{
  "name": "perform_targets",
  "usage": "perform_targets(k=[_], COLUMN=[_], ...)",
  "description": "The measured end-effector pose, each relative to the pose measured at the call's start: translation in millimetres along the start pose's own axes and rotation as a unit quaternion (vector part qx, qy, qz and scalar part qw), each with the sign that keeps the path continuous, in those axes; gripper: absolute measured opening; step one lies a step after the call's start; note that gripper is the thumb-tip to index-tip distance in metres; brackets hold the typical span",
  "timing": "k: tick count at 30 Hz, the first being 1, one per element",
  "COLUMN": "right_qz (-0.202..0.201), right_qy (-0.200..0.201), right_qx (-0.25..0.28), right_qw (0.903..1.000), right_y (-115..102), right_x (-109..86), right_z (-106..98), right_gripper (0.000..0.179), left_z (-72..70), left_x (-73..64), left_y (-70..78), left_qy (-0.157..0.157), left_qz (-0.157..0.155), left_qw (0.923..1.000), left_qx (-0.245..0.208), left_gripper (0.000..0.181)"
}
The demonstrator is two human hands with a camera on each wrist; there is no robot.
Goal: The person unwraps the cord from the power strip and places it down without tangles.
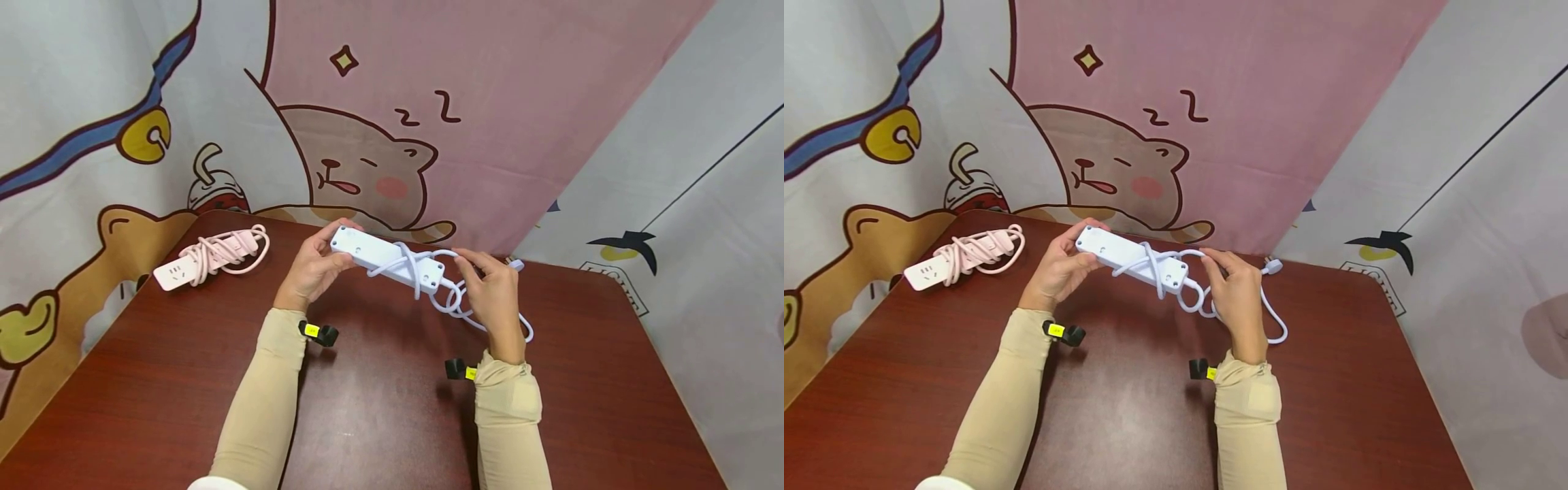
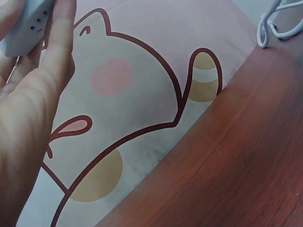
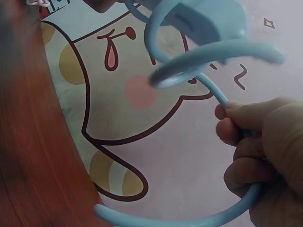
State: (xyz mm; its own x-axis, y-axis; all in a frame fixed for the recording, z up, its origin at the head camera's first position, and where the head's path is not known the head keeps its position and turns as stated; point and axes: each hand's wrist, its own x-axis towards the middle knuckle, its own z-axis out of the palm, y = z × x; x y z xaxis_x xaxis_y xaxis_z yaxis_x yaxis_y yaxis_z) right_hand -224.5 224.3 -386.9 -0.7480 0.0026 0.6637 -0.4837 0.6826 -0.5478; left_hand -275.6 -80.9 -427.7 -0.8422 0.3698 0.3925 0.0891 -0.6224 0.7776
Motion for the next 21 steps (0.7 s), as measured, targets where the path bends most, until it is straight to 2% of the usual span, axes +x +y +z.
perform_targets(k=[10,16,21], right_qz=[0.008,0.007,-0.015], right_qy=[-0.035,-0.059,-0.065], right_qx=[-0.009,-0.017,-0.033], right_qw=[0.9993,0.9981,0.9972], right_y=[-1.0,-1.1,-0.6], right_x=[-0.2,-1.3,-1.7], right_z=[1.1,3.1,3.7], right_gripper=[0.015,0.015,0.010], left_z=[0.0,-1.3,-0.9], left_x=[0.5,0.4,0.9], left_y=[-0.2,-0.5,-0.3], left_qy=[0.019,0.048,0.069], left_qz=[0.023,0.052,0.066], left_qw=[0.9992,0.9965,0.9941], left_qx=[-0.027,-0.044,-0.052], left_gripper=[0.044,0.056,0.059])
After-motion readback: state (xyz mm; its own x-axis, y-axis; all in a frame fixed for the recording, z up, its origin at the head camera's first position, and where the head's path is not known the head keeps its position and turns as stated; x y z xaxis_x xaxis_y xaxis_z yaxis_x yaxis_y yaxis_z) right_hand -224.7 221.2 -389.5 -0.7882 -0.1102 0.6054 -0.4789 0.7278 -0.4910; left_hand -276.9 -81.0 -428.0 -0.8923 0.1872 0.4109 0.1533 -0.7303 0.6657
